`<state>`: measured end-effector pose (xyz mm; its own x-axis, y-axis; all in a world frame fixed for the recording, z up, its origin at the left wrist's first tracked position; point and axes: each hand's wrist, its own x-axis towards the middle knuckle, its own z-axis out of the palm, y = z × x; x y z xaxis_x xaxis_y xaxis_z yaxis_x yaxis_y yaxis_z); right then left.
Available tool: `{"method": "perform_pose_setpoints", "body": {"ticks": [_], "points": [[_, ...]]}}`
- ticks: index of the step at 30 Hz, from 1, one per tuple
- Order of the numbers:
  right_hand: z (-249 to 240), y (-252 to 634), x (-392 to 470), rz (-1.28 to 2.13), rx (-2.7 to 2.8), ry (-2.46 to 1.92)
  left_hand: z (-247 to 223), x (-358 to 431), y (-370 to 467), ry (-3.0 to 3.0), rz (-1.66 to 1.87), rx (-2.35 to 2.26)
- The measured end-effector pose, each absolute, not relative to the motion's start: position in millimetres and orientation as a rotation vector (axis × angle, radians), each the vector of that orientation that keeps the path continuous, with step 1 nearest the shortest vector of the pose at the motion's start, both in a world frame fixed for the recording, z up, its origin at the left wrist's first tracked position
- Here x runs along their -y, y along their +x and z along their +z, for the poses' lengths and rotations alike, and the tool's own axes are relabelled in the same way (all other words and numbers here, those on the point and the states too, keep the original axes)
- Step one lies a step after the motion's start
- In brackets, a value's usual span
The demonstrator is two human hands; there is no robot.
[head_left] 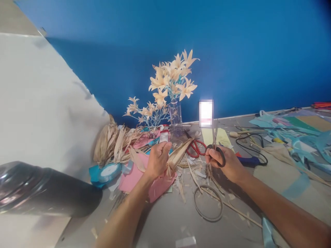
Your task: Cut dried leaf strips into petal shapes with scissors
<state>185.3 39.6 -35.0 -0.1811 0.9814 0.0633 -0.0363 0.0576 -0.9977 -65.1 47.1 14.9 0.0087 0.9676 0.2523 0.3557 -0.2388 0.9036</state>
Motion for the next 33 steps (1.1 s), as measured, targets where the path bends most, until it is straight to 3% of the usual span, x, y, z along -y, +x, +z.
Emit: {"method": "perform_pose_setpoints", "body": {"ticks": [2, 6, 8, 15, 23, 26, 29, 33], "points": [[-33.7, 184.2, -39.1, 1.314, 1.340, -1.059, 18.4, -33.0, -57.7, 1.603, 1.142, -1.268], [-34.8, 182.6, -39.7, 1.263, 1.375, -1.112, 20.7, 4.9, -35.5, 1.632, 0.573, -0.693], [-37.5, 183.6, -41.2, 1.222, 1.431, -1.144, 15.2, 14.9, -25.1, 1.767, 0.547, -0.629], [-42.0, 188.1, -44.6, 1.151, 1.503, -1.228, -9.7, -18.7, -27.2, 1.978, 0.767, -0.978], [-30.8, 185.8, -41.4, 1.155, 1.584, -1.226, -3.7, -59.0, -71.8, 1.983, 0.889, -1.888], [-29.2, 185.1, -40.6, 1.149, 1.614, -1.231, 1.1, -65.1, -80.2, 1.970, 0.472, -2.235], [-28.4, 184.2, -39.8, 1.157, 1.651, -1.224, 2.2, -66.5, -82.8, 1.991, -0.033, -2.252], [-28.6, 182.1, -39.1, 1.230, 1.623, -1.212, 4.6, -66.4, -91.8, 1.982, -0.096, -2.260]]}}
